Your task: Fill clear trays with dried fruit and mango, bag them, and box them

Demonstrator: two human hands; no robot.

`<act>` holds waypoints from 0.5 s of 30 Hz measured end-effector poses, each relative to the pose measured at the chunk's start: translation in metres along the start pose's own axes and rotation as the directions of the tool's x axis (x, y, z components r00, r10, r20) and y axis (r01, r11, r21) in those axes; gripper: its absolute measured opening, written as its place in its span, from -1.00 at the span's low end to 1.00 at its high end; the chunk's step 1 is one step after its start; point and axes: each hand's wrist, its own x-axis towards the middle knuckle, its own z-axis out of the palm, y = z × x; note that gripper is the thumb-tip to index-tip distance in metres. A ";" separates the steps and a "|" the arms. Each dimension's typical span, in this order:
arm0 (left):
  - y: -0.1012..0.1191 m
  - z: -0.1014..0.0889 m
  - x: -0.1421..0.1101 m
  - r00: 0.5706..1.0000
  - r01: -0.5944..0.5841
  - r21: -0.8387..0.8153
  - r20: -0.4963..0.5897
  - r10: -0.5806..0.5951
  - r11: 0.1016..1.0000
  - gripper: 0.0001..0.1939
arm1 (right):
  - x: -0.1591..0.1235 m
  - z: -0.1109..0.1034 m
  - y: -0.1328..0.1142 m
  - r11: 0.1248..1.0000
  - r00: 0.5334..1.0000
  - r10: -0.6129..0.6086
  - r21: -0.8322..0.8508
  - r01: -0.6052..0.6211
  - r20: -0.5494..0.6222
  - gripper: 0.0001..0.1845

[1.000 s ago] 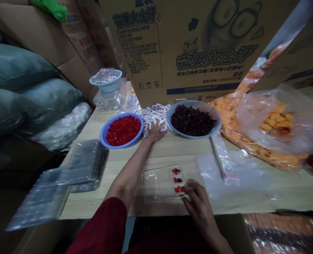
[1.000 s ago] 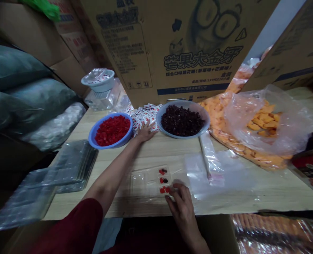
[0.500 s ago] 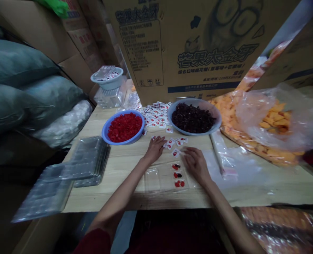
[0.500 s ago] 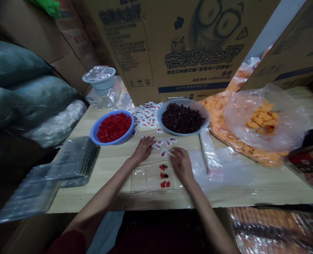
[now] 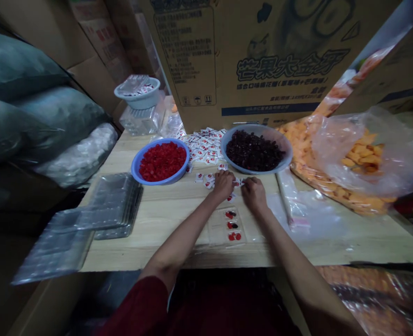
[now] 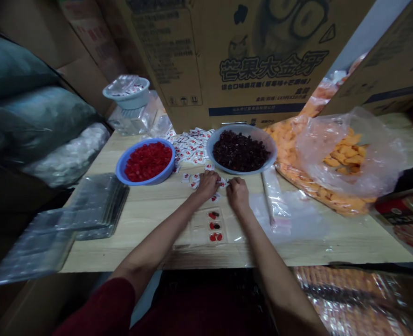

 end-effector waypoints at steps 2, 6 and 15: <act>-0.002 -0.012 -0.011 1.000 -0.001 -0.044 0.005 0.002 0.999 -0.93 | -0.009 -0.014 0.001 1.000 1.000 0.024 0.009 -0.024 -0.014 -0.72; -0.011 -0.054 -0.069 1.000 0.021 -0.137 -0.014 -0.023 0.990 -0.89 | -0.050 -0.047 -0.021 0.988 0.997 0.070 0.144 -0.064 -0.040 -0.81; -0.015 -0.062 -0.162 0.999 0.023 -0.041 0.023 -0.022 0.999 -0.83 | -0.159 -0.032 -0.121 0.973 0.960 -0.219 0.112 0.202 0.173 -0.83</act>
